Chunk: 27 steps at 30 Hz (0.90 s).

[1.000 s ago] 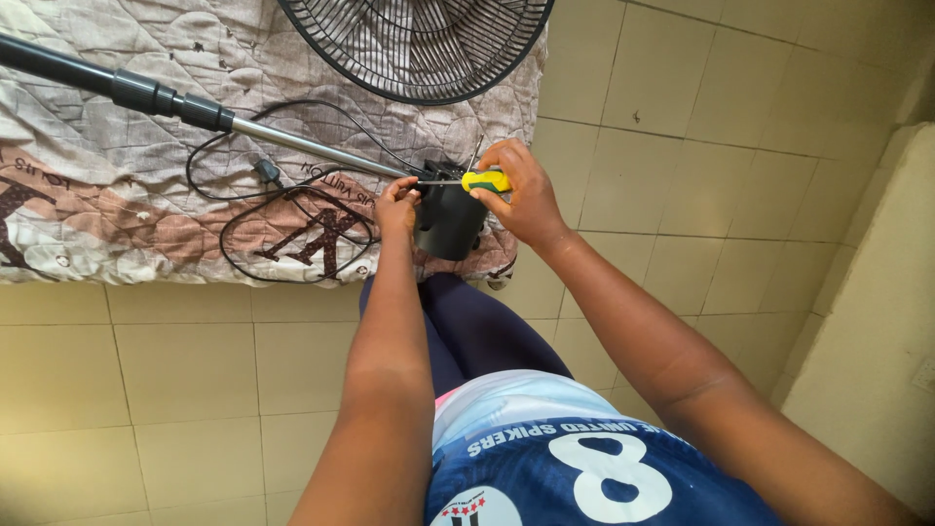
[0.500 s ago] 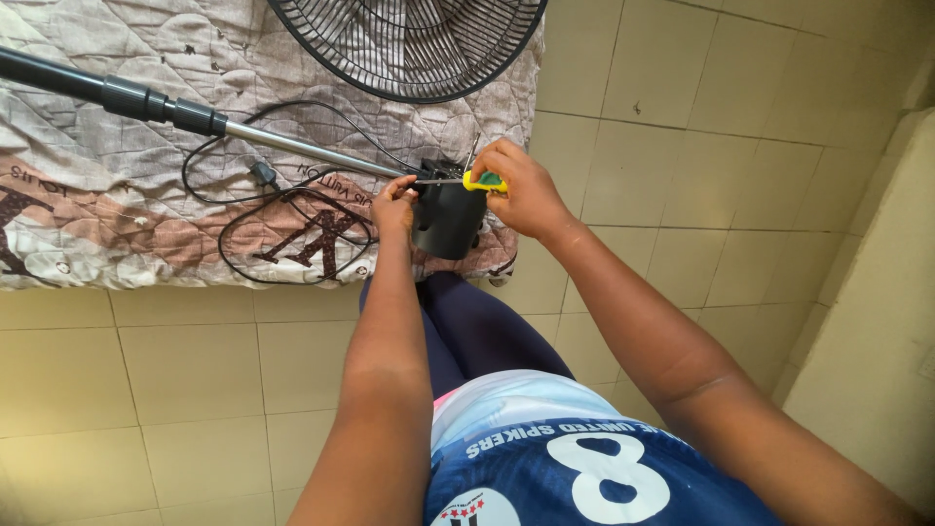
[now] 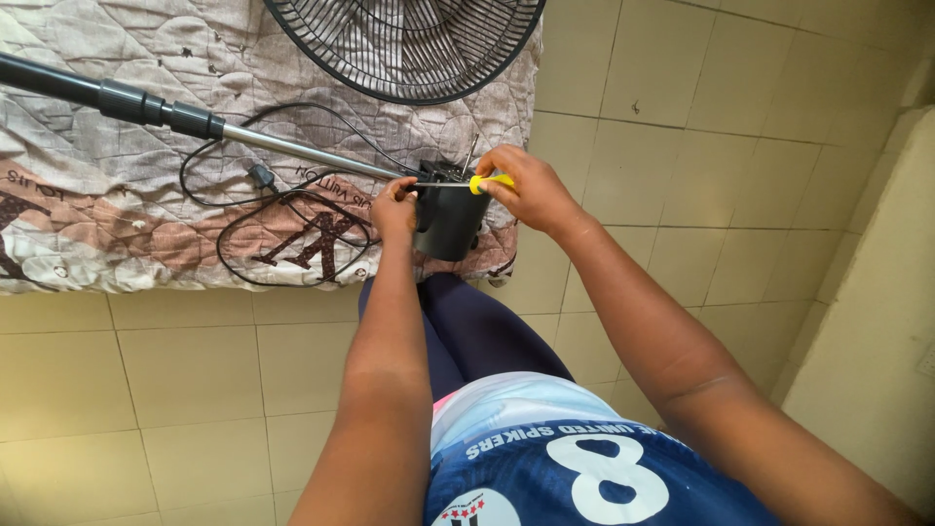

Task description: The person assembles a standing fan by attaching the front grille, motor housing, and stand pole. They use a screwdriver to secure components and connect the power cord to the base.

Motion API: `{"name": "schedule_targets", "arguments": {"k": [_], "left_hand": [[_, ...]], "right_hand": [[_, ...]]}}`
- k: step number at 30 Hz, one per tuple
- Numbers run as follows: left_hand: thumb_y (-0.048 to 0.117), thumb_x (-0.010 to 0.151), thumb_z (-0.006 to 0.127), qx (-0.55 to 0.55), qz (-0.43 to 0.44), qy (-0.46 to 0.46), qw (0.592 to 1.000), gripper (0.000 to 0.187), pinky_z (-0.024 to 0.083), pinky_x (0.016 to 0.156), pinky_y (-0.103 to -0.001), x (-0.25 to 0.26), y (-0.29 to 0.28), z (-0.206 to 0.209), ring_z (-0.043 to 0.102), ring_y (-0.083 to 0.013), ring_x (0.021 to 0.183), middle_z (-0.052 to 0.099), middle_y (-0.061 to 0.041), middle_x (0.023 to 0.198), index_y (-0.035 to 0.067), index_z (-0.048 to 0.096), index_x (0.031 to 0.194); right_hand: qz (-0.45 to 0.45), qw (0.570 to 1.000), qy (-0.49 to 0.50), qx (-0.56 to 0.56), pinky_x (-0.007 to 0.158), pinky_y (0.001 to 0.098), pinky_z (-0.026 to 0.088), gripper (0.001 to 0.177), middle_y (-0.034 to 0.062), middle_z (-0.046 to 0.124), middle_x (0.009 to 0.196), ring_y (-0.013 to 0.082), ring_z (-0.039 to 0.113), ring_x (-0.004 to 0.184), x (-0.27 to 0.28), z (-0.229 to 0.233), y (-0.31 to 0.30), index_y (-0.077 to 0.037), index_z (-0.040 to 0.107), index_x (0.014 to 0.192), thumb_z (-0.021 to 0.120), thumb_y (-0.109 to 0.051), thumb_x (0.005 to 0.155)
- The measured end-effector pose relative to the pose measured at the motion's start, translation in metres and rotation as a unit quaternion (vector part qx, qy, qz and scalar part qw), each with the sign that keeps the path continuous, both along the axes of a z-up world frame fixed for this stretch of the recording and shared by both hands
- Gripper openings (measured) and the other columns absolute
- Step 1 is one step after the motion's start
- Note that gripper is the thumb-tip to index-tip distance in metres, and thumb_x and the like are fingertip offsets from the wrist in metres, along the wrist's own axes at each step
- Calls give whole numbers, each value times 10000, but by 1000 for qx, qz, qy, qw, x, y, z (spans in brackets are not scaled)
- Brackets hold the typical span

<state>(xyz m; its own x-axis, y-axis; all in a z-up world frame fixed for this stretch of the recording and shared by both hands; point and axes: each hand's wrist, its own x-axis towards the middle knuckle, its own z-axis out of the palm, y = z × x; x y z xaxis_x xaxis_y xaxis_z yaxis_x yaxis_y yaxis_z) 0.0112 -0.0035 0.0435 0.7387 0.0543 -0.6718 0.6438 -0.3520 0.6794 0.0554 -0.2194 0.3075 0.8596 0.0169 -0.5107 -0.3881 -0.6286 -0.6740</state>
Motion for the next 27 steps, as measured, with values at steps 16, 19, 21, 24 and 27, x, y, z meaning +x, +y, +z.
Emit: {"name": "schedule_targets", "arguments": {"k": [16,19,21,24,27], "left_hand": [[60,806,807,138,-53,-35,988,169,525,676,-343,17,-17,36,692,-197,747,732,-37,846,152,747,935],[-2,838,758,12,32,-64,997,166,530,682,-287,20,-15,39,679,-141,733,713,-27,807,104,717,959],[-20,818,771,-33,47,-87,995,173,525,690,-261,30,-8,44,666,-111,744,715,-16,826,82,718,946],[-31,816,780,-37,18,-139,989,176,536,715,-248,48,12,60,685,-91,767,728,-3,860,73,731,949],[-30,831,790,-35,15,-166,985,159,537,716,-245,75,36,75,693,-101,770,731,-13,866,57,744,957]], "right_hand": [[38,995,-45,80,935,333,530,250,48,657,1126,211,652,1087,6,25,2,-56,625,991,742,68,807],[20,992,-49,118,962,332,528,226,66,650,1151,211,640,1122,4,29,-6,-44,620,977,729,68,814],[10,988,-61,143,969,335,526,214,81,651,1158,219,638,1123,6,32,-12,-31,625,982,722,76,824],[-38,978,-54,197,908,331,540,198,102,664,1173,221,646,1038,9,37,-25,-12,643,1001,698,85,837],[-161,943,13,290,776,319,570,154,134,679,1200,206,650,875,16,40,-33,-2,651,1013,665,51,870]]}}
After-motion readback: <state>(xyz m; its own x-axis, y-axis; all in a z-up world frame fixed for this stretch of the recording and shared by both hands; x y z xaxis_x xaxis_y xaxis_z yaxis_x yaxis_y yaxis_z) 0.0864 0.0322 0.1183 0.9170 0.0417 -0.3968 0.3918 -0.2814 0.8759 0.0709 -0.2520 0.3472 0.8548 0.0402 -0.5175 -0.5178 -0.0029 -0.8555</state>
